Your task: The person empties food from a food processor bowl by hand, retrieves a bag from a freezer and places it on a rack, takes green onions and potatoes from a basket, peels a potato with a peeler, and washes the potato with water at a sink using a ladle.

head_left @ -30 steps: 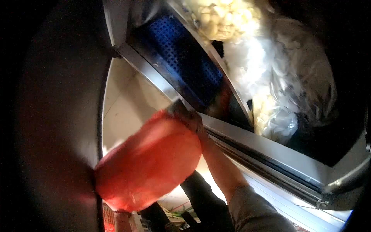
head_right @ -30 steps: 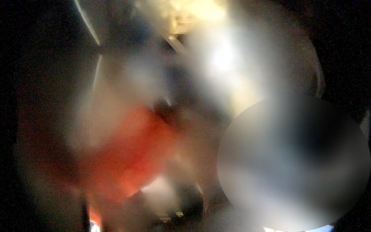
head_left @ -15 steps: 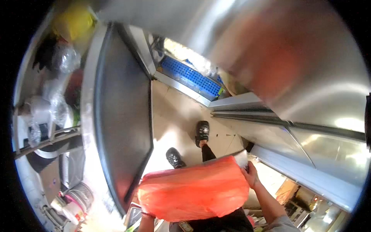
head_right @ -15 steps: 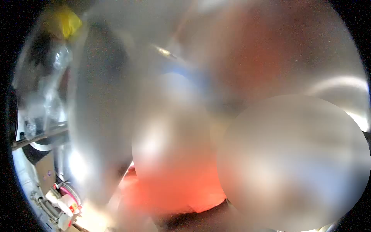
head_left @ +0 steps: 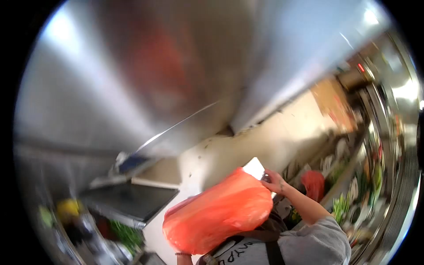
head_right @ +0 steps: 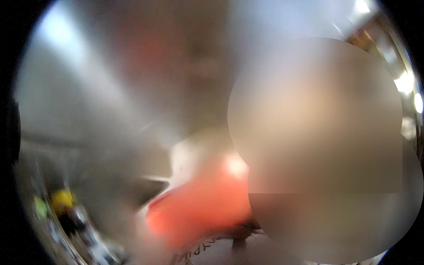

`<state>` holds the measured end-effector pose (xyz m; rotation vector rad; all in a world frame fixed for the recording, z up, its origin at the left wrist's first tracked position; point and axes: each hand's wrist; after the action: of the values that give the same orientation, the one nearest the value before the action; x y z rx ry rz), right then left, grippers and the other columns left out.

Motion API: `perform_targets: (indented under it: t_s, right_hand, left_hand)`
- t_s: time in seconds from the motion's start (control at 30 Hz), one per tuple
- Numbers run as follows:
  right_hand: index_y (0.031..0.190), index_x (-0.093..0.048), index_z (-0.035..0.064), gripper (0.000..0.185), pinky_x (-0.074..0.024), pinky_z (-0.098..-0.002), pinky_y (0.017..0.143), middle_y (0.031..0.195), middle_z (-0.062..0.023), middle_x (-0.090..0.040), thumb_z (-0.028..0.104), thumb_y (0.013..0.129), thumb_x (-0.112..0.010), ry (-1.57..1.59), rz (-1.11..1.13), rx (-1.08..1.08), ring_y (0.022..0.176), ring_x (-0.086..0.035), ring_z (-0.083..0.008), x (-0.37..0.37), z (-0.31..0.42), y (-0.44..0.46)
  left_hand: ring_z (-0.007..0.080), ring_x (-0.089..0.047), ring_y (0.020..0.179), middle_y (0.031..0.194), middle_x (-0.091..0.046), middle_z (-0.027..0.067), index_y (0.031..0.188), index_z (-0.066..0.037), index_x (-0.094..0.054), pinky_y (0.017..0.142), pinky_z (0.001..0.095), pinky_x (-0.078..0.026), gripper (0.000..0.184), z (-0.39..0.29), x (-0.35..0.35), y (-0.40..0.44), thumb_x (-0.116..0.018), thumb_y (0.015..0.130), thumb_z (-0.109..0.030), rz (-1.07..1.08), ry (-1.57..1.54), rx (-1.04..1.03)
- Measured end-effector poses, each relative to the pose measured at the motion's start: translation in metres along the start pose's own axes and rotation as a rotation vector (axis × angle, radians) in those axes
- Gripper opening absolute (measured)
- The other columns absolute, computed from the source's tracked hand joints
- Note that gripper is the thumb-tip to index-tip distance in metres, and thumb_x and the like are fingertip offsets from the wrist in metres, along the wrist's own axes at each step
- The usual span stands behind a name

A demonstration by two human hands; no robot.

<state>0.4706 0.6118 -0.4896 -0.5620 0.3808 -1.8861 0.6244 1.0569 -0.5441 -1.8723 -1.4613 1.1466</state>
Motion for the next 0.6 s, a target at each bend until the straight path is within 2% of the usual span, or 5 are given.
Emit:
perform_targets:
  t_s: [0.03, 0.13, 0.23, 0.4, 0.6]
  right_hand:
    - [0.097, -0.051, 0.0017, 0.025, -0.0436, -0.0257, 0.061, 0.077, -0.0018, -0.054, 0.016, 0.082, -0.063, -0.256, -0.090, -0.072, 0.068, -0.051, -0.0076, 0.018, 0.019, -0.020]
    - [0.114, -0.056, 0.0037, 0.041, -0.0441, -0.0256, 0.060, 0.078, -0.0053, -0.060, 0.024, 0.080, -0.066, -0.023, -0.503, 0.058, 0.065, -0.053, -0.0114, 0.094, -0.029, -0.038]
    - [0.115, -0.057, 0.0026, 0.043, -0.0449, -0.0259, 0.062, 0.080, -0.0059, -0.063, 0.026, 0.080, -0.067, 0.146, -0.712, -0.091, 0.066, -0.053, -0.0122, 0.131, -0.033, -0.041]
    - [0.111, -0.058, -0.0004, 0.039, -0.0433, -0.0244, 0.060, 0.078, -0.0021, -0.060, 0.022, 0.080, -0.066, 0.347, -1.042, -0.060, 0.067, -0.051, -0.0075, 0.305, -0.149, -0.096]
    - [0.118, -0.050, -0.0068, 0.043, -0.0459, -0.0234, 0.071, 0.092, -0.0036, -0.061, 0.013, 0.083, -0.066, 0.384, -1.429, -0.237, 0.082, -0.056, -0.0089, 0.406, -0.137, -0.221]
  left_hand:
    - [0.0254, -0.050, 0.111, 0.126, -0.049, 0.0117, 0.130, -0.006, -0.040, 0.095, 0.0398, -0.043, 0.055, 0.002, -0.027, -0.002, -0.038, 0.092, -0.046, 0.013, 0.051, 0.009]
    - [0.0253, -0.050, 0.111, 0.126, -0.049, 0.0117, 0.130, -0.006, -0.040, 0.095, 0.0396, -0.043, 0.055, 0.001, -0.145, 0.002, -0.038, 0.092, -0.045, 0.080, 0.202, 0.044]
    - [0.0251, -0.050, 0.111, 0.126, -0.049, 0.0117, 0.130, -0.006, -0.040, 0.095, 0.0394, -0.043, 0.054, -0.012, -0.233, 0.033, -0.038, 0.092, -0.045, 0.206, 0.332, 0.093]
    - [0.0250, -0.050, 0.111, 0.126, -0.049, 0.0117, 0.130, -0.006, -0.041, 0.094, 0.0391, -0.043, 0.054, 0.053, -0.418, 0.080, -0.039, 0.093, -0.044, 0.389, 0.549, 0.199]
    - [0.0247, -0.051, 0.111, 0.125, -0.050, 0.0117, 0.130, -0.005, -0.041, 0.094, 0.0388, -0.043, 0.053, 0.097, -0.594, 0.122, -0.039, 0.093, -0.043, 0.639, 0.671, 0.356]
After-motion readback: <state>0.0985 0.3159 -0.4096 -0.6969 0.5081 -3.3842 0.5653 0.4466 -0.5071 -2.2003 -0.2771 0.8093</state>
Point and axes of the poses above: each hand's wrist, its own y-axis towards the middle knuckle, its own x-axis out of the back of the hand, z = x × y
